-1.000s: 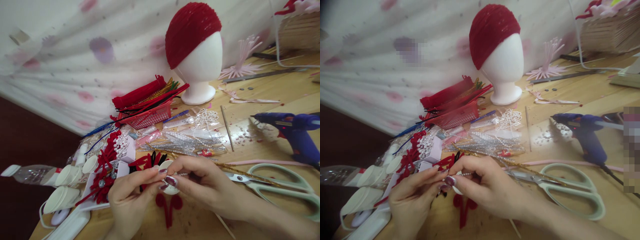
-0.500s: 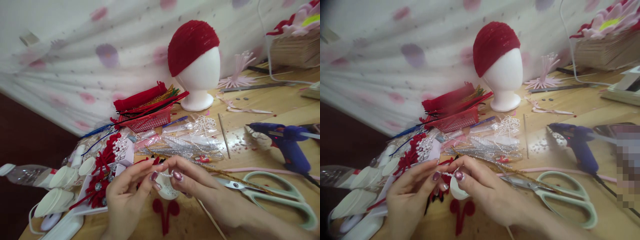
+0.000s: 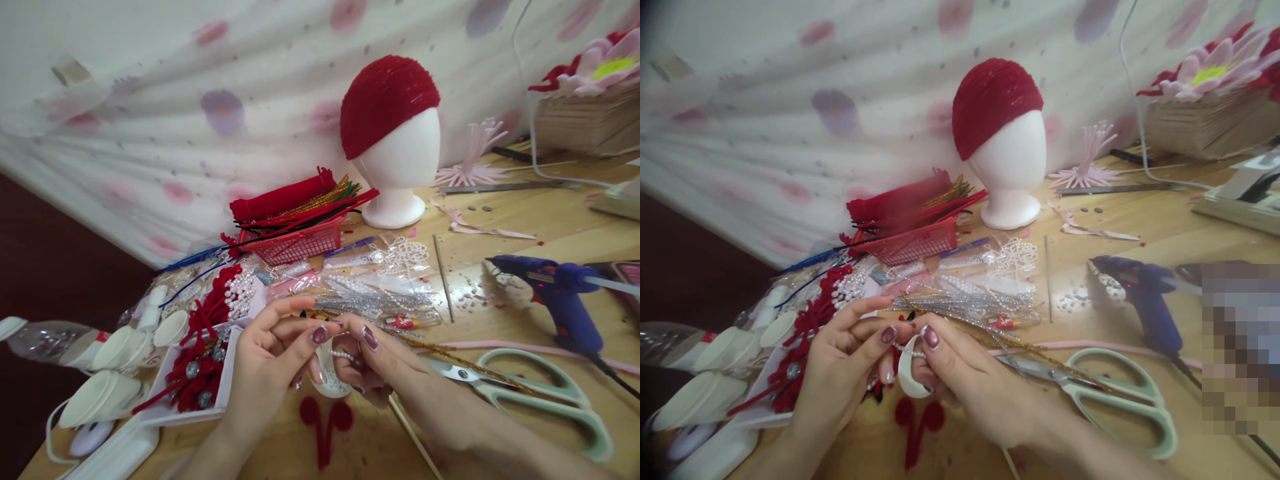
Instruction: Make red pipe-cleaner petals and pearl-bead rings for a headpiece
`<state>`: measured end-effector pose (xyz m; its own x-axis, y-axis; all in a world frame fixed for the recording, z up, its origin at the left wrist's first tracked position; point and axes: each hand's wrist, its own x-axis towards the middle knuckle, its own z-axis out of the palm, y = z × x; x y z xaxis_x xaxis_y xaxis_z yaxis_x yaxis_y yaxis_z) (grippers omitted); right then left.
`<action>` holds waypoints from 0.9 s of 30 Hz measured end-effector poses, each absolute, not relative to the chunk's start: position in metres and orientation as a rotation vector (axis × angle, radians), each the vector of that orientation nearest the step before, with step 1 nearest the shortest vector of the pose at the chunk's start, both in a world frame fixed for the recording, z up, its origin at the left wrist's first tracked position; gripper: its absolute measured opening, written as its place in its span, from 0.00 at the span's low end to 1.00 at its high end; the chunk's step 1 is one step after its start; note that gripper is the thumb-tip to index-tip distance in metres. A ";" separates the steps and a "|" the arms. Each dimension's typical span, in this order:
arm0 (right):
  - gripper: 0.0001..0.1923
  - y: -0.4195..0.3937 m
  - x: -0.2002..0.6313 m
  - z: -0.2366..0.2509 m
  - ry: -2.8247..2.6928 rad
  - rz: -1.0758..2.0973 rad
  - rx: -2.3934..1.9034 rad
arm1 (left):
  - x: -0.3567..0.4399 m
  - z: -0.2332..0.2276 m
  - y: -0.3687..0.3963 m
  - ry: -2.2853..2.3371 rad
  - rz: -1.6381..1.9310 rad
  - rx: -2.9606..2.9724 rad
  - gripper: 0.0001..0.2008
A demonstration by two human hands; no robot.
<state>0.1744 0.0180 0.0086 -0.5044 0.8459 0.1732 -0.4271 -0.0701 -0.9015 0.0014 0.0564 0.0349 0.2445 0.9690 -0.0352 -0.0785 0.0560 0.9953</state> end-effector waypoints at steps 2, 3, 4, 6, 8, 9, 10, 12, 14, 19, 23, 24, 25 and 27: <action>0.21 0.018 0.174 0.009 -1.236 1.726 -0.535 | 0.002 0.034 0.058 0.960 1.013 1.217 0.19; 0.21 0.018 0.174 0.009 -1.228 1.716 -0.554 | 0.003 0.034 0.058 0.941 1.018 1.212 0.19; 0.21 0.017 0.174 0.008 -1.220 1.705 -0.568 | 0.003 0.034 0.057 0.913 1.027 1.207 0.18; 0.20 0.018 0.174 0.005 -1.204 1.684 -0.576 | 0.003 0.035 0.056 0.845 1.044 1.192 0.15; 0.19 0.019 0.174 0.000 -1.180 1.672 -0.564 | 0.003 0.036 0.055 0.795 1.062 1.180 0.12; 0.19 0.019 0.174 -0.002 -1.167 1.669 -0.556 | 0.003 0.036 0.055 0.779 1.069 1.184 0.10; 0.19 0.020 0.174 -0.004 -1.154 1.664 -0.545 | 0.003 0.036 0.056 0.769 1.076 1.203 0.09; 0.19 0.020 0.174 -0.007 -1.142 1.654 -0.532 | 0.002 0.034 0.058 0.773 1.088 1.296 0.07; 0.19 0.020 0.173 -0.009 -1.141 1.645 -0.534 | 0.002 0.031 0.060 0.814 1.122 1.448 0.05; 0.19 0.021 0.172 -0.010 -1.129 1.663 -0.572 | 0.000 0.030 0.059 0.897 1.175 1.775 0.05; 0.19 0.022 0.172 -0.009 -1.129 1.684 -0.582 | -0.001 0.032 0.056 0.893 1.168 1.938 0.06; 0.19 0.023 0.173 -0.008 -1.135 1.685 -0.570 | -0.001 0.032 0.056 0.902 1.169 1.968 0.06; 0.19 0.023 0.173 -0.007 -1.139 1.690 -0.557 | -0.002 0.031 0.056 0.916 1.172 1.992 0.06; 0.18 0.025 0.174 -0.005 -1.137 1.712 -0.531 | -0.002 0.029 0.057 0.956 1.178 2.025 0.07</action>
<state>0.1736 0.0250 -0.0052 -0.4285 0.8912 0.1487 -0.4827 -0.0867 -0.8715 -0.0021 0.0570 0.0289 0.3456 0.8174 0.4608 0.2828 -0.5590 0.7795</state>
